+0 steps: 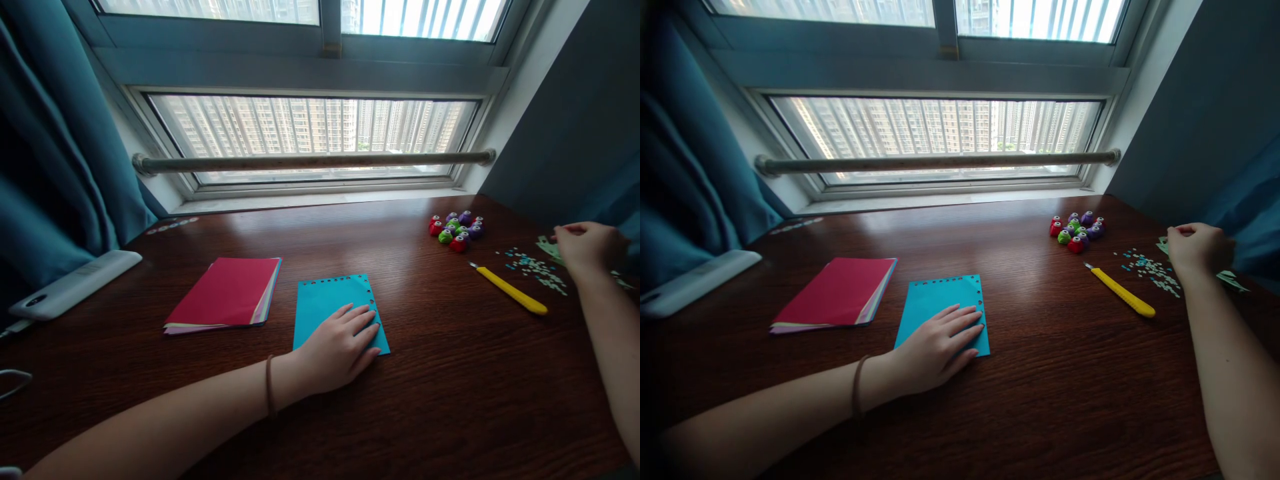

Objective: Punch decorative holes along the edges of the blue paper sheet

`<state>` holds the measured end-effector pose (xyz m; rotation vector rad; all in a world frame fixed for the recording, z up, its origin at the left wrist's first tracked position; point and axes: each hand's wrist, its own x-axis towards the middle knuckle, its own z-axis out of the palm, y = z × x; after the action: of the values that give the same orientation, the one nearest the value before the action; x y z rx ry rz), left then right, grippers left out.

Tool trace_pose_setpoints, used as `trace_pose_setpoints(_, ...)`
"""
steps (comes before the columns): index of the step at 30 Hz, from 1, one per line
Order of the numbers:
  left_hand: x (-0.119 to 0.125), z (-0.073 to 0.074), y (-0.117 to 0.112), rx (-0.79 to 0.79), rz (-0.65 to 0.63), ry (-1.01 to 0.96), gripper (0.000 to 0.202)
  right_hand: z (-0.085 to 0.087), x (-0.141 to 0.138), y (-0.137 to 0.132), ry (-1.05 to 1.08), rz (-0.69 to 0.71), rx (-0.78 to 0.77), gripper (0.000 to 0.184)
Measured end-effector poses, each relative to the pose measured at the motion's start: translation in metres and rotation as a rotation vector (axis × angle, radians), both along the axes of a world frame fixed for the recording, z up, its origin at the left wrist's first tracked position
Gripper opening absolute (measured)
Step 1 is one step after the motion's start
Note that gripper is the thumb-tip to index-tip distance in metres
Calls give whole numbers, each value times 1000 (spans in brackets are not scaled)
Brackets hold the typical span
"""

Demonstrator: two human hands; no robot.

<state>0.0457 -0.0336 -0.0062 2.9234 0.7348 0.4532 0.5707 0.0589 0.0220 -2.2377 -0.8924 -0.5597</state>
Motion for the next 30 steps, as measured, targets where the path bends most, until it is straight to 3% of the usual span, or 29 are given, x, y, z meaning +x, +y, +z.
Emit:
trace_pose_setpoints(1,0,1,0,-14,0,7,37,4,-14,1,59,-17,30,19)
trace_pose_setpoints(4,-1,6,-1,-72,1,38,43,13,-64,5,87,191,120,20)
trace_pose_setpoints(7,-2,13,-2,-124,17,74,51,12,-121,5,-24,518,50,23)
trace_pose_setpoints(10,-3,21,-6,-90,95,103,55,4,-178,-5,-68,751,-36,18)
trace_pose_setpoints(15,0,26,-13,7,227,149,47,-11,-260,-44,-284,1505,-195,17)
trace_pose_setpoints(18,2,21,-15,52,190,150,44,-19,-289,-65,-450,1808,-264,19)
trace_pose_setpoints(21,4,13,-14,95,134,125,48,-24,-296,-73,-547,1866,-252,19)
trace_pose_setpoints(30,5,11,-11,-24,35,93,50,-26,-287,-71,-712,1688,-196,24)
